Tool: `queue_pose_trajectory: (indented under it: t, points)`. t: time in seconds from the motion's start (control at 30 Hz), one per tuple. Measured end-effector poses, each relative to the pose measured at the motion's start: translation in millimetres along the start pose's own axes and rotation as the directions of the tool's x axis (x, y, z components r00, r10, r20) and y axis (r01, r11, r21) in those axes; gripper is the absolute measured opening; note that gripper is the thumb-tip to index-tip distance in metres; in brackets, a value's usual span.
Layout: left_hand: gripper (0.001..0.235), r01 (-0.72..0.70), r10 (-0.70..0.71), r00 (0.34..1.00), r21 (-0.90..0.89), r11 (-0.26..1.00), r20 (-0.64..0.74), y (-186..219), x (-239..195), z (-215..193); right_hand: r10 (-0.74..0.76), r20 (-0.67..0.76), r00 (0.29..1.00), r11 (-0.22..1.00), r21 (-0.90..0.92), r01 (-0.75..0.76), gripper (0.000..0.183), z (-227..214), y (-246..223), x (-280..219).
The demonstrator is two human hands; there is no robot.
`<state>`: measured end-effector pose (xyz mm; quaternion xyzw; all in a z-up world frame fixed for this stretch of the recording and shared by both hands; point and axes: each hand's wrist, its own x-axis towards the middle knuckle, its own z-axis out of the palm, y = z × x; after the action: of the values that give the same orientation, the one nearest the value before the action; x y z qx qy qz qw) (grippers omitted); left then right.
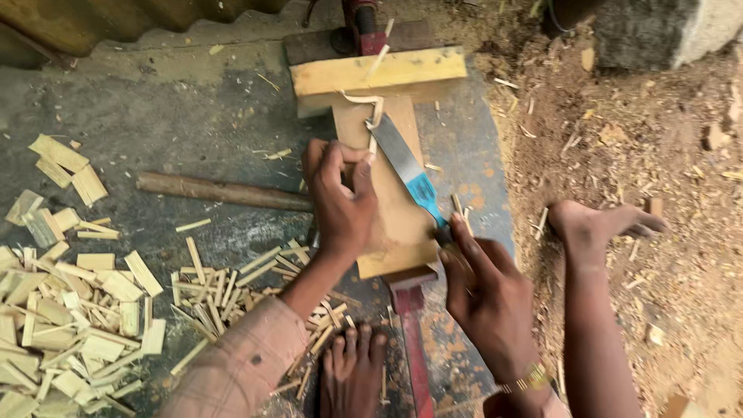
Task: The person uses a chisel to carve and shape small wooden sticks clamped in a bench vise. They repeatedly shave thin layers from the sticks, creating wood shavings that accumulate on the floor.
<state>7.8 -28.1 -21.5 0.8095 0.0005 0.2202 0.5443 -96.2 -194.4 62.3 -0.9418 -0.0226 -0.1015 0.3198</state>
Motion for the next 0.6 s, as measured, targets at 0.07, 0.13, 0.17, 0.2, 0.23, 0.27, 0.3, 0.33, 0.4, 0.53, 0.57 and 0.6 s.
queue_pose_trajectory:
  t: [0.07,0.13,0.17,0.2,0.23,0.27,0.3,0.33,0.4,0.53,0.57,0.6]
  points:
    - [0.011,-0.014,0.014,0.999,0.008,1.0,-0.039,3.8,-4.5,2.5,0.052,0.019,0.998,0.998,-0.04,-0.051,0.043,-6.2,-2.7,-6.1]
    - [0.011,-0.043,0.044,0.998,0.014,0.999,-0.053,4.9,-2.6,2.2,0.044,0.021,0.999,0.997,-0.062,-0.043,0.042,-10.8,-3.2,-7.4]
    - [0.012,-0.053,0.054,0.997,0.017,0.998,-0.046,3.0,-1.5,0.7,0.013,0.025,1.0,0.998,-0.068,-0.012,0.041,-12.1,-2.0,-8.4]
    - [0.012,-0.061,0.062,0.997,0.024,0.998,-0.054,2.2,-0.6,0.0,-0.031,0.036,0.999,0.997,-0.071,0.033,0.04,-13.3,-0.8,-7.4]
    - [0.012,-0.046,0.047,0.998,0.013,0.999,-0.05,3.4,-2.5,0.9,-0.033,0.02,0.999,0.997,-0.072,0.034,0.041,-14.9,-1.8,-9.9]
    - [0.011,-0.033,0.033,0.998,0.011,0.999,-0.046,4.6,-2.8,0.0,-0.034,0.005,0.999,0.997,-0.064,0.034,0.042,-14.3,-5.0,-13.0]
    - [0.011,-0.019,0.019,0.999,0.008,1.0,-0.042,5.5,-0.9,-0.3,-0.036,-0.01,0.999,0.998,-0.057,0.035,0.043,-12.6,-7.8,-13.9]
    - [0.011,-0.01,0.01,0.999,0.014,1.0,-0.043,6.0,1.0,-0.7,-0.02,-0.003,1.0,0.998,-0.057,0.02,0.044,-11.8,-9.4,-14.6]
    - [0.012,0.022,-0.021,0.999,0.028,0.999,-0.029,6.4,0.5,-0.6,0.031,0.019,0.999,0.998,-0.062,-0.03,0.047,-11.1,-9.9,-18.5]
    - [0.012,-0.038,0.038,0.999,-0.002,0.999,-0.027,4.4,7.8,0.7,0.11,0.028,0.994,0.993,-0.049,-0.108,0.047,8.0,-1.7,-7.3]
    - [0.011,-0.033,0.033,0.999,-0.012,0.999,-0.014,2.9,11.0,1.3,0.079,0.006,0.997,0.996,-0.04,-0.078,0.046,9.1,3.2,-2.4]
    - [0.01,0.002,-0.002,1.0,-0.012,1.0,0.004,2.7,3.1,-1.6,0.059,0.014,0.998,0.998,-0.032,-0.059,0.045,9.2,6.0,-5.2]
